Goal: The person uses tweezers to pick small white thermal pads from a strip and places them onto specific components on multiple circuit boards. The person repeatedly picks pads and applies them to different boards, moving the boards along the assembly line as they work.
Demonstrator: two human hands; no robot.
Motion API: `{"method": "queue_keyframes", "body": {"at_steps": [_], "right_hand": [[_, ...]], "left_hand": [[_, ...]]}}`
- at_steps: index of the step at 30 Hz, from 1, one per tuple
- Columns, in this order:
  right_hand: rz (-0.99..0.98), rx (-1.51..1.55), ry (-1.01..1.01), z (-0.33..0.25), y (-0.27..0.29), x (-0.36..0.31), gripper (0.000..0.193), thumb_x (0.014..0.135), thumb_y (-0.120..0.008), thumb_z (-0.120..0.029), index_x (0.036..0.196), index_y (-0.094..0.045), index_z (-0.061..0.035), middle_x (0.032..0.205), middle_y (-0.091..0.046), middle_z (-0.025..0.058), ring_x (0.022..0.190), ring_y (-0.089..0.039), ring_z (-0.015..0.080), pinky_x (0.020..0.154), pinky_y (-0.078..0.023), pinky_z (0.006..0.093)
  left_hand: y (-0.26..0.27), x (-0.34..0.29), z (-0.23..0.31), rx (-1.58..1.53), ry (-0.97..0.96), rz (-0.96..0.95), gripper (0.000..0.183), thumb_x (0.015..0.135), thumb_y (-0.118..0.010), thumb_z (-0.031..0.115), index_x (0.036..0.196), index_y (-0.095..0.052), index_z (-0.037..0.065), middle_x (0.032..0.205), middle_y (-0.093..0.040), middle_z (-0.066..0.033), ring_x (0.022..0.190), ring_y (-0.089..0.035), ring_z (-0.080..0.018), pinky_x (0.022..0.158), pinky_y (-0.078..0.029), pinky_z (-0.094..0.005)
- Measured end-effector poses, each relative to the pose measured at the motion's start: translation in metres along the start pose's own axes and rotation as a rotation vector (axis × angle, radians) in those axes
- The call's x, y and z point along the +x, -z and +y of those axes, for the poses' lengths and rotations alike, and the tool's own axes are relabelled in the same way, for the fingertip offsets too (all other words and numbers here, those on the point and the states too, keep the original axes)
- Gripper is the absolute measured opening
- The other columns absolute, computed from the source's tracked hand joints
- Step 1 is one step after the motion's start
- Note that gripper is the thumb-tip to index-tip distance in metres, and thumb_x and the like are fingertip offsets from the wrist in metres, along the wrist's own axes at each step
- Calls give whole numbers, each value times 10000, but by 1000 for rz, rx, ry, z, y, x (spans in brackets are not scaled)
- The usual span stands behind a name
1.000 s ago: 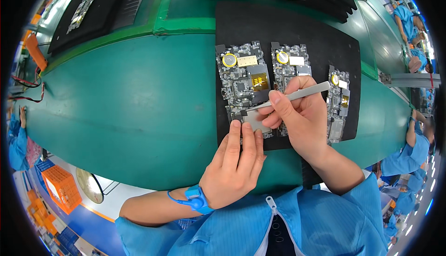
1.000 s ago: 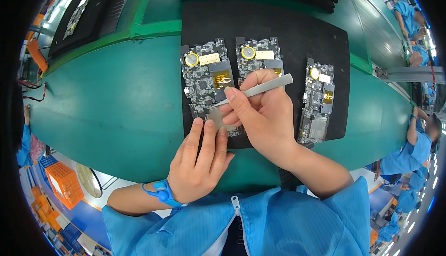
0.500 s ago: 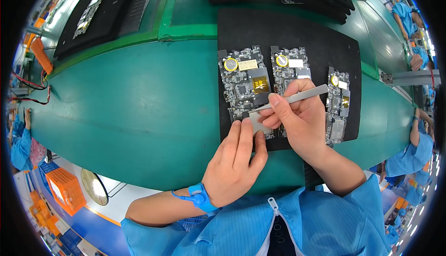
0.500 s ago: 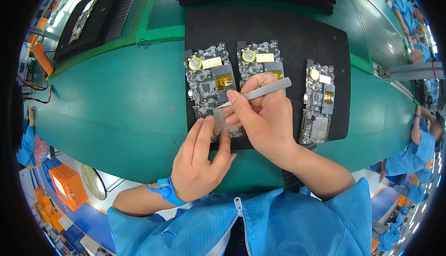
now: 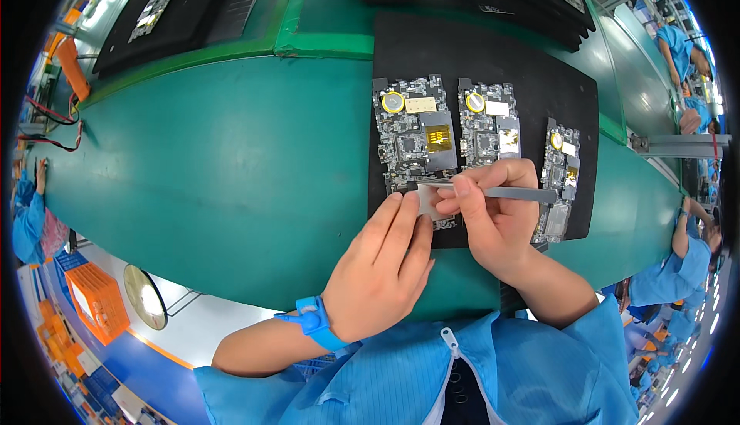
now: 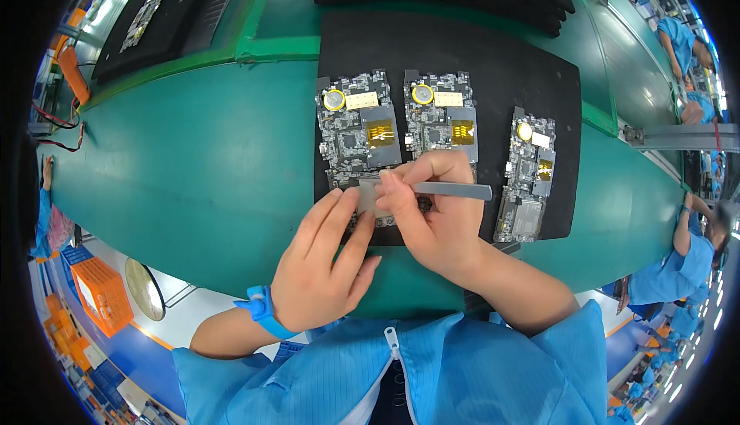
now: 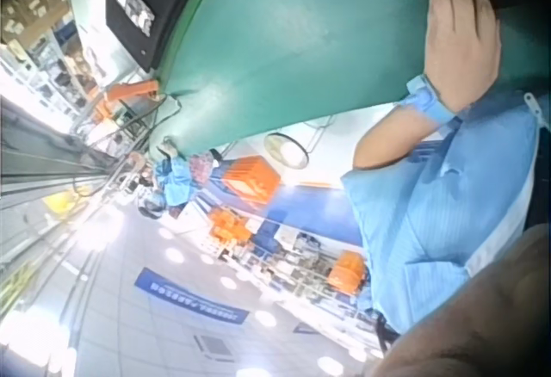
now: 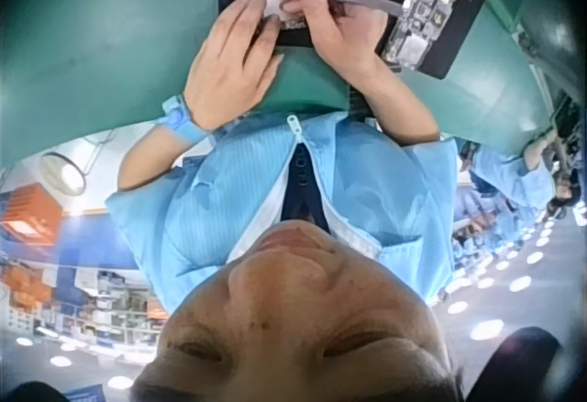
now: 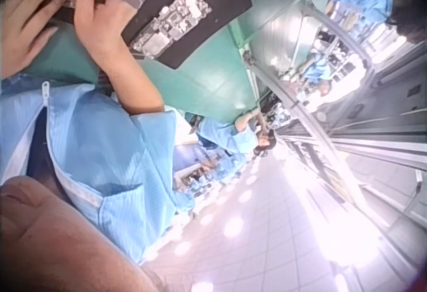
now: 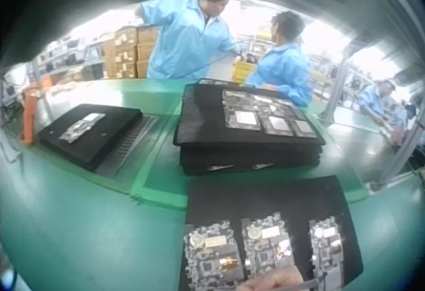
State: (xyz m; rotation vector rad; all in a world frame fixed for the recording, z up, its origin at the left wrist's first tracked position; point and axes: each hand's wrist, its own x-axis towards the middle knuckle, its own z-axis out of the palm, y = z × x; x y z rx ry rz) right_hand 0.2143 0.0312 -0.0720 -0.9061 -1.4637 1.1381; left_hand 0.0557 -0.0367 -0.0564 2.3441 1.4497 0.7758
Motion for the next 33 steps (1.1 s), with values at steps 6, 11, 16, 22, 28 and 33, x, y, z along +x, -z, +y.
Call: {"method": "queue_keyframes", "body": {"at_steps": [6,11,16,22,28,33], "right_hand": [[-77,-123,31,7,2,-2,180,874,-626,-12,924,-453,-13,768,-610,76,591,-605,73,502,-466,198],[-66,-197,56,6,0,-1,182,856,-653,-26,887,-474,-20,755,-637,78,601,-621,80,501,-484,212],[-145,-353,223,1,0,0,166,850,-658,-29,846,-491,-25,760,-653,85,604,-629,82,505,-499,219],[-28,8,-69,-10,0,6,180,870,-623,-17,918,-451,-41,745,-608,63,595,-615,76,492,-483,203],[133,156,-125,-59,77,8,124,865,-455,-2,989,-457,1,609,-488,10,438,-381,46,399,-290,184],[193,114,-295,-81,139,3,137,857,-461,-62,942,-540,10,574,-501,2,404,-355,21,364,-239,174]], "left_hand": [[-8,-8,-4,150,-87,40,392,711,-699,100,1060,-625,-64,1157,-555,-241,1116,-533,-390,912,-485,-395],[-8,-6,-4,176,-90,57,389,717,-691,102,1065,-626,-60,1158,-558,-226,1108,-541,-375,901,-493,-386],[-11,-8,-6,183,-105,96,394,716,-689,104,1071,-625,-55,1162,-556,-222,1096,-548,-370,892,-499,-383],[-5,-3,-5,69,-36,73,406,687,-725,137,1045,-623,-26,1212,-513,-233,1123,-504,-393,914,-467,-426],[13,8,-1,-21,25,-62,478,657,-758,174,1066,-585,-5,1268,-463,-239,1128,-462,-411,918,-415,-474],[9,1,6,44,0,-29,528,678,-756,153,1141,-562,-10,1273,-460,-245,1141,-466,-417,913,-429,-470]]}}
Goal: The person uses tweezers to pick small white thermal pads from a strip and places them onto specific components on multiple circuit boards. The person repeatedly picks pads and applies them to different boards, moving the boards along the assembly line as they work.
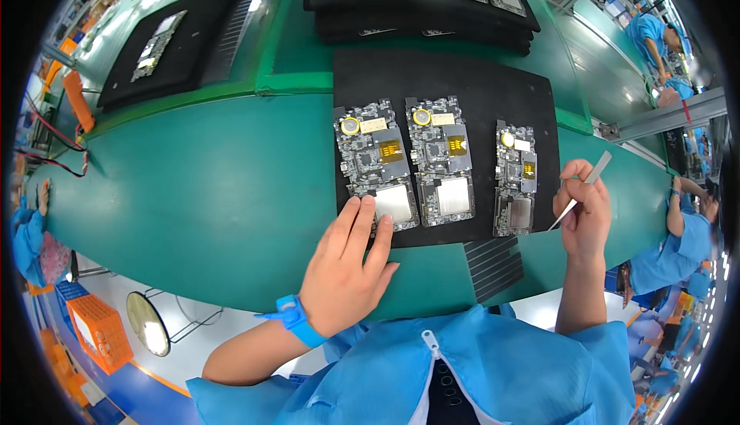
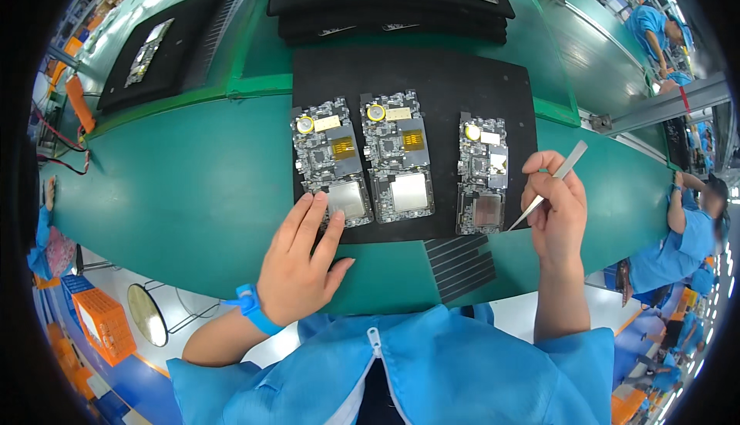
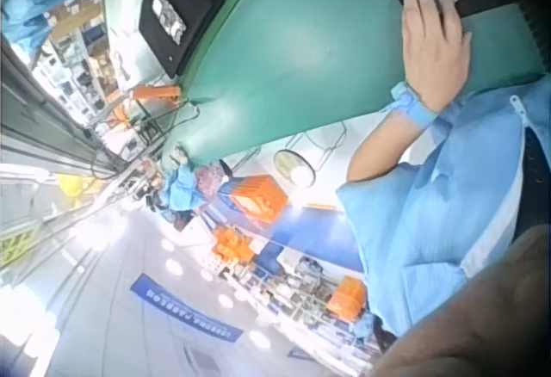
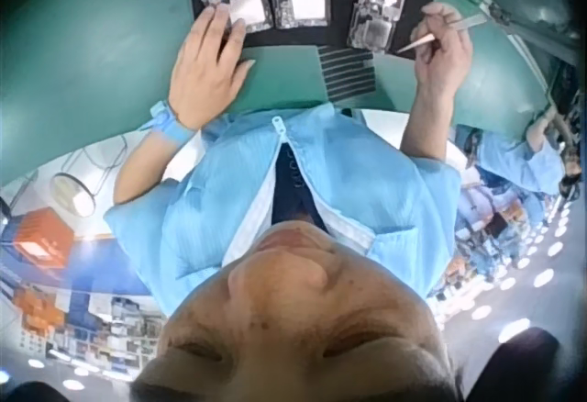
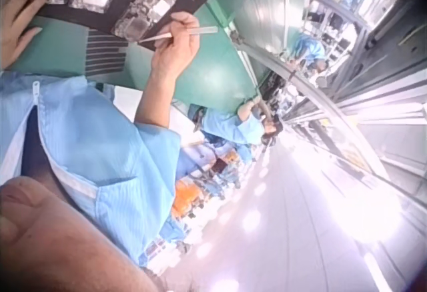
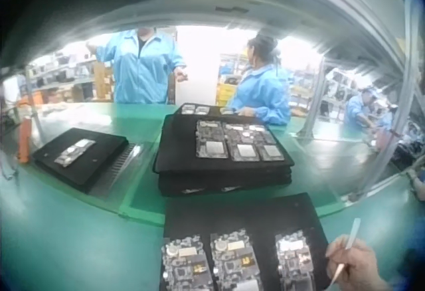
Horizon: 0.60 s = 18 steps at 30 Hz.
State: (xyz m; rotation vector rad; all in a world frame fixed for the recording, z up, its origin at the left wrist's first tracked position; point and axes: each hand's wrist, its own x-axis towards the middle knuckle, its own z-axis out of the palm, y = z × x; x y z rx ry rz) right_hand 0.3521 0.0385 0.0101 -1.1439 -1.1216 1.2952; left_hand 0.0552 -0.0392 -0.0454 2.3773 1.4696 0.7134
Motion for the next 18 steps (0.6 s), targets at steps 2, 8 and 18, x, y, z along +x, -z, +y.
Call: {"method": "queue_keyframes", "body": {"at_steps": [2,8,18], "right_hand": [[45,-34,-89,7,-3,-4,119,878,-476,-67,960,-540,-7,602,-519,0,420,-385,15,364,-245,167],[-343,-24,26,37,-71,0,119,948,-516,-93,1028,-491,-9,788,-593,55,633,-588,83,574,-493,223],[-477,-458,335,73,-123,11,149,893,-612,-142,917,-549,-9,787,-619,104,647,-647,200,562,-484,289]], "left_hand": [[-4,-1,2,-47,9,65,474,706,-744,117,1127,-574,-20,1248,-471,-240,1132,-476,-416,914,-440,-453],[-5,-4,3,-104,139,193,356,730,-724,83,1048,-611,-29,1151,-523,-207,1088,-516,-399,897,-455,-437],[-15,-10,0,-33,158,226,366,740,-711,68,1077,-590,-10,1205,-526,-193,1088,-531,-368,893,-464,-407]]}}
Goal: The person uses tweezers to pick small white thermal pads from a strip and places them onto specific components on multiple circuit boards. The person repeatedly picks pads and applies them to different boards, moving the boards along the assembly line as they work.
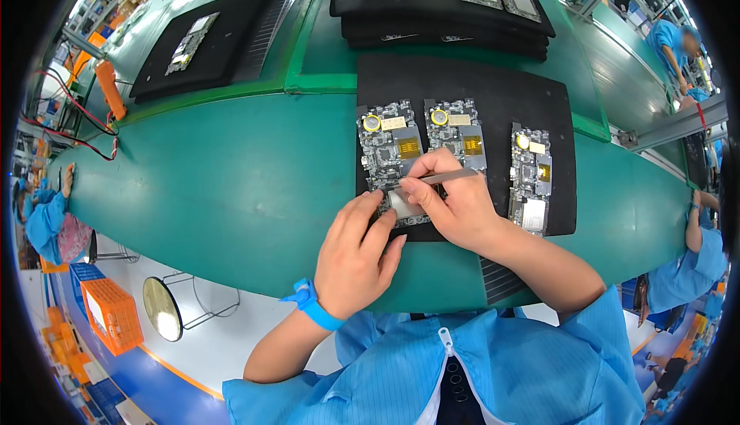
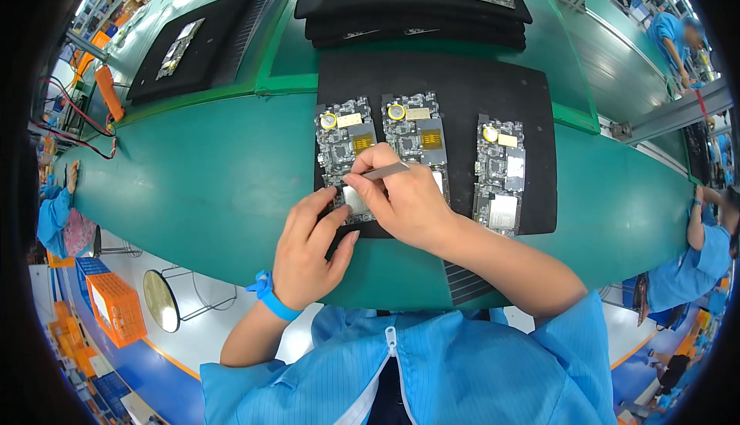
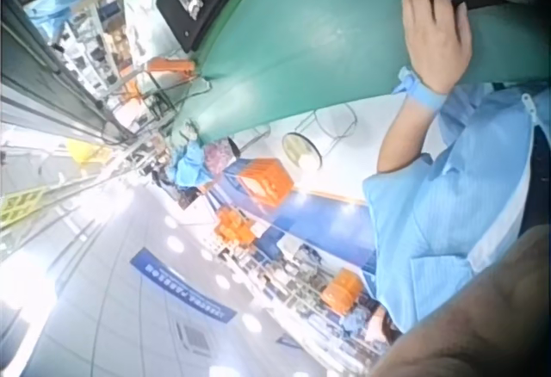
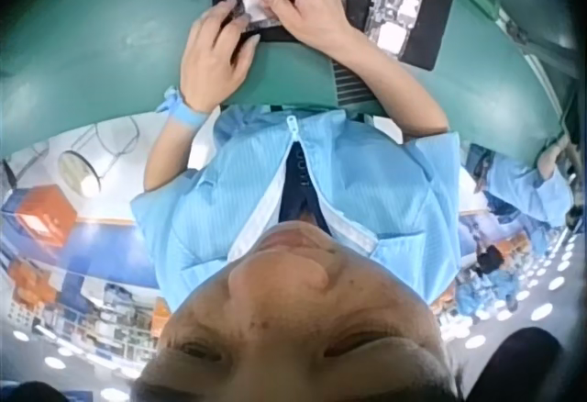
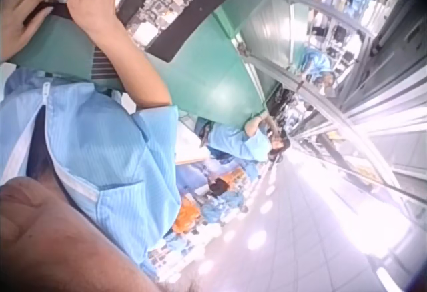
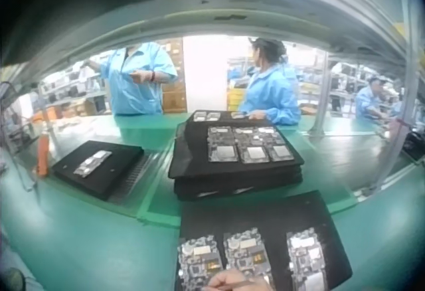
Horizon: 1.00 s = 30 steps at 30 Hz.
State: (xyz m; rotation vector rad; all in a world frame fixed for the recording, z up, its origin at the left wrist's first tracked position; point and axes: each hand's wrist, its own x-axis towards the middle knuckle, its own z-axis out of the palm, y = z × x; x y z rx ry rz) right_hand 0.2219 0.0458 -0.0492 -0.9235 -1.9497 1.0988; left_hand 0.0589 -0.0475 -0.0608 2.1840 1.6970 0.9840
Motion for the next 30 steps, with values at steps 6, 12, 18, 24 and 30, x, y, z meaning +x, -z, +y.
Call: {"method": "queue_keyframes", "body": {"at_steps": [6,12,18,24,30], "right_hand": [[434,-124,152,-20,107,-49,213,950,-457,-147,855,-579,0,894,-600,112,684,-549,157,609,-463,288],[485,-67,-909,31,194,-83,402,861,-662,-352,1079,-632,-15,832,-575,40,604,-408,81,537,-346,247],[380,137,-980,38,214,-110,324,844,-696,-284,960,-582,-4,659,-465,25,534,-401,93,431,-279,284],[657,-111,-963,61,290,-202,399,799,-744,-271,1080,-624,-14,817,-596,70,716,-524,153,592,-414,308],[962,-471,-1036,117,407,-299,310,689,-798,-256,868,-681,-32,847,-679,133,792,-646,244,711,-491,354]], "left_hand": [[42,17,-30,-590,700,-98,428,916,-565,155,1300,-474,-10,1162,-579,-152,1037,-572,-221,821,-495,-330],[40,61,-52,-950,759,-407,343,892,-592,156,1143,-554,-75,869,-625,-65,681,-556,-103,591,-445,-225],[57,98,-9,-796,750,-457,171,876,-582,140,772,-549,8,659,-574,-51,469,-466,-84,408,-347,-214],[-34,137,51,-978,567,-797,220,877,-619,187,747,-523,38,634,-531,-32,467,-478,-103,394,-351,-220],[-164,136,151,-817,134,-768,312,910,-586,224,1062,-558,-48,914,-610,-165,808,-592,-187,711,-482,-306]]}}
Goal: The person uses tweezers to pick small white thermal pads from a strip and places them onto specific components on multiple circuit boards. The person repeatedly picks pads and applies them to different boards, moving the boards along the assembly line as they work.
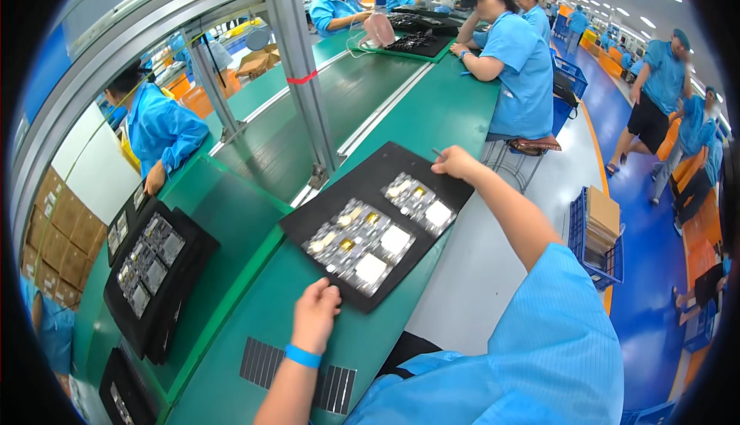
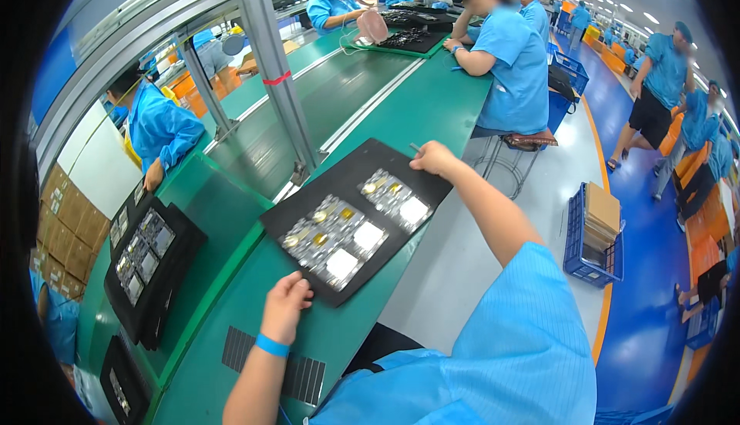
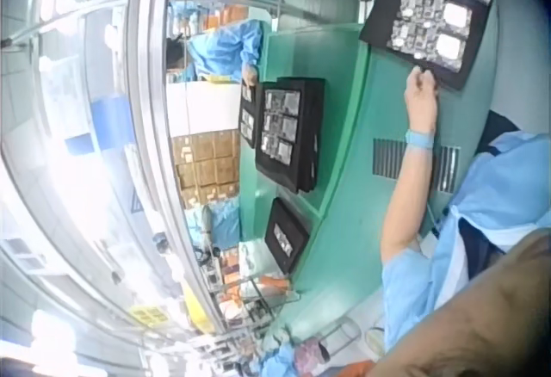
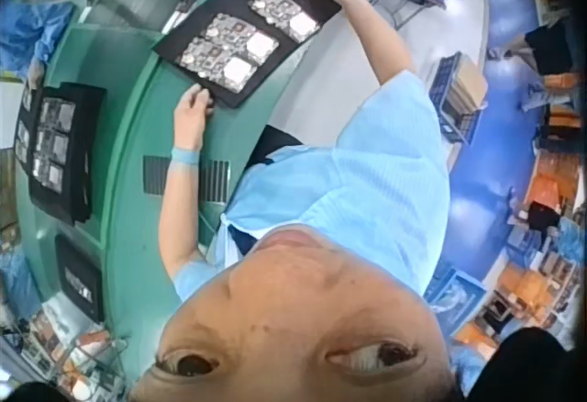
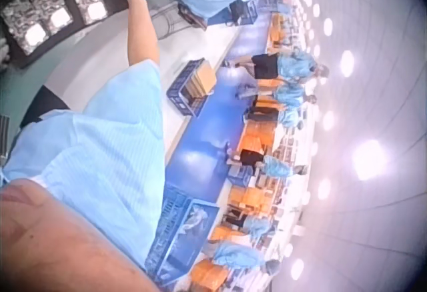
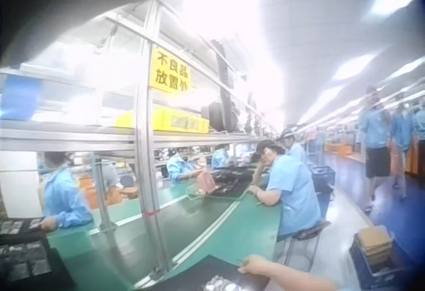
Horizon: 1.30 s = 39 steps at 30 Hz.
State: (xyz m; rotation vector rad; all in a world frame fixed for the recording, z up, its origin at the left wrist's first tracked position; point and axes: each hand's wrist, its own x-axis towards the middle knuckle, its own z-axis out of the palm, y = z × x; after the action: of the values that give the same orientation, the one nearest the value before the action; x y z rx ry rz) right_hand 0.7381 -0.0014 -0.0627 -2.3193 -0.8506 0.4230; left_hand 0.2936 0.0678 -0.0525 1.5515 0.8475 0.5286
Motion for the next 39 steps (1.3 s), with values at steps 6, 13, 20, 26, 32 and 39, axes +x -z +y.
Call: {"method": "queue_keyframes", "body": {"at_steps": [6,13,20,26,32,39], "right_hand": [[471,-488,-14,29,43,73,294,796,-682,-311,882,-655,-32,954,-671,206,927,-649,353,792,-515,450],[331,-222,573,-136,-36,-21,226,828,-659,-238,844,-623,-15,700,-628,178,714,-639,340,631,-480,422],[-235,121,877,-329,-211,-80,449,817,-639,-425,913,-668,12,759,-649,177,704,-623,312,662,-471,406],[-593,213,398,-422,-308,-59,701,797,-625,-555,1097,-619,80,1012,-653,220,944,-626,316,798,-470,384],[-584,342,221,-427,-343,-46,721,758,-619,-657,1065,-653,-6,1034,-625,108,808,-532,210,622,-369,372],[-699,351,223,-410,-302,-58,580,758,-628,-633,964,-665,-92,981,-624,88,780,-509,171,671,-377,300]], "left_hand": [[-13,-114,2,1269,-205,21,844,792,-616,553,1413,-341,52,1452,-226,-316,1331,-185,-535,1008,-176,-687],[55,-134,-34,1191,-298,-136,844,781,-552,642,1434,-343,151,1497,-186,-262,1357,-157,-519,982,-161,-730],[155,-108,-14,925,-441,417,732,844,-604,447,1412,-336,71,1457,-262,-250,1329,-295,-430,1051,-257,-574],[365,-78,-24,-169,377,1152,762,838,-625,481,1332,-417,-62,1381,-437,-191,1265,-403,-360,1031,-343,-412],[386,-52,-48,-537,185,846,527,854,-639,400,1241,-558,51,1258,-576,-96,1149,-532,-231,993,-375,-377],[370,-66,-49,-630,119,701,479,890,-611,322,1237,-515,6,1269,-548,-114,1137,-537,-236,977,-413,-357]]}}
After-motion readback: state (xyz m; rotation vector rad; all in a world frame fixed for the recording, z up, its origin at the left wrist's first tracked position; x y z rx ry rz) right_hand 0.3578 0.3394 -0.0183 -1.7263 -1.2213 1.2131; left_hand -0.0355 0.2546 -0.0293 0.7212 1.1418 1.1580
